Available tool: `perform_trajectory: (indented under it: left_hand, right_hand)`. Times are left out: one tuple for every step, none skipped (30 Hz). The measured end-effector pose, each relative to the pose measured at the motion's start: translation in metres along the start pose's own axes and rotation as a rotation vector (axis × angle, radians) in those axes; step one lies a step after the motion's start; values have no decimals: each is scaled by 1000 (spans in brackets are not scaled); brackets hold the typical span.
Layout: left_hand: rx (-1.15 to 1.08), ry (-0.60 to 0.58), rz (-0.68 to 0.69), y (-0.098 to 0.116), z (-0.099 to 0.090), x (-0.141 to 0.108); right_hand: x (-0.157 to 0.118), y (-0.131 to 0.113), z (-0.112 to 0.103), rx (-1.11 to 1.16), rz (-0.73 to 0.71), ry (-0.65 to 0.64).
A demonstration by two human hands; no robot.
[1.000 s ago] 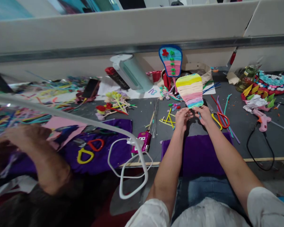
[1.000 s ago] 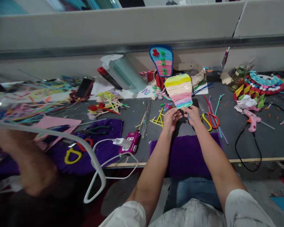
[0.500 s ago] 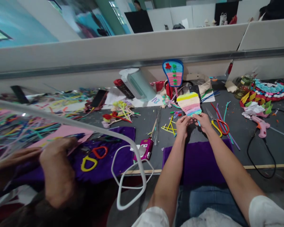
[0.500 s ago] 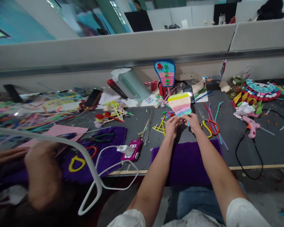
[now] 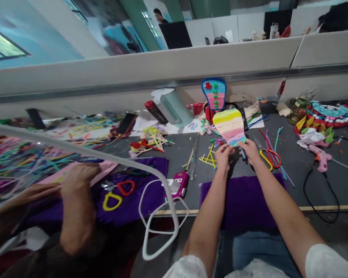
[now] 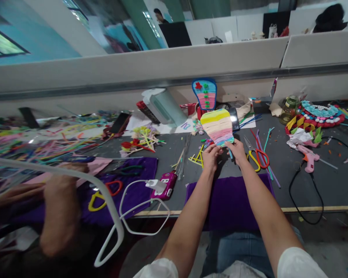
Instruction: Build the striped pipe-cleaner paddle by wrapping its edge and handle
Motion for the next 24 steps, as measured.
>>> perform_trajectory:
  left_hand:
    - [-1,-2,-4,0,0,0]
    - [0,-7,-8,0,1,-1]
    - [2,-15,-11,0,1,-1]
    - [6,-23,-13,0,2,-2]
    - [9,-29,-12,0,3,-2]
    - [13,-34,-8,0,3,-3]
    - [19,-37,-5,0,3,-3]
    - [23,-37,-1,1,3,-3]
    - [24,-38,0,1,3,-3]
    - [19,-37,2,1,3,-3]
    - [8,-37,3,2,3,-3]
    - [-7,-36,2,2,4,-3]
    - [-23,-35,2,3,4,-4]
    - [-36,-33,-1,4,4,-4]
    - [-45,-29,-5,4,4,-4]
    - [-49,-24,-11,4,4,-4]
    - [-50,-19,-18,4,4,-4]
    - [-50,-16,-22,5,4,-4]
    - [-51,-15,-24,5,4,-5]
    - [-54,-16,-26,5,4,-5]
    - [-59,-19,-27,5,4,-5]
    - [-65,-24,-29,5,5,-5]
    - [-71,-30,-36,5,5,-5]
    - [-76,-39,-47,5,5,-5]
  right_hand:
    - [1,-1,-2,0,-5,16]
    - [2,-1,-5,-3,-7,35]
    - [3,0,-6,-8,-7,50]
    - [4,0,-7,-12,-6,58]
    - [4,1,-8,-15,-8,62]
    - [4,1,-8,-15,-14,68]
    - [5,0,-8,-13,-24,75]
    - [4,0,-8,-11,-37,84]
    - [4,-1,-8,-8,-52,90]
    - [4,-2,-8,-1,-61,91]
    - [4,-3,-8,11,-58,82]
    - [4,-2,-6,29,-42,63]
    - [4,-2,-5,53,-17,39]
    - [4,-1,-4,81,12,10]
    - [3,-1,-3,108,41,-19]
    - [3,-1,-2,131,65,-44]
    - [3,-2,-2,148,82,-62]
    - [3,-2,-2,160,93,-73]
    - [3,-3,-3,169,100,-79]
    - [3,-4,-4,173,103,-79]
    - [3,-5,-4,171,100,-79]
    - [2,-6,-4,164,94,-83]
    - [2,-6,-3,153,85,-93]
    - [2,-6,-2,139,78,-105]
Point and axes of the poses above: each hand's wrist, its own x-axis towards the middle knuckle, its own z-axis out of the palm, y = z × x, the point moved 7 cm from there along x, towards the middle knuckle, and after that the axes turned 4 degrees about y, right-handed, at the moved point
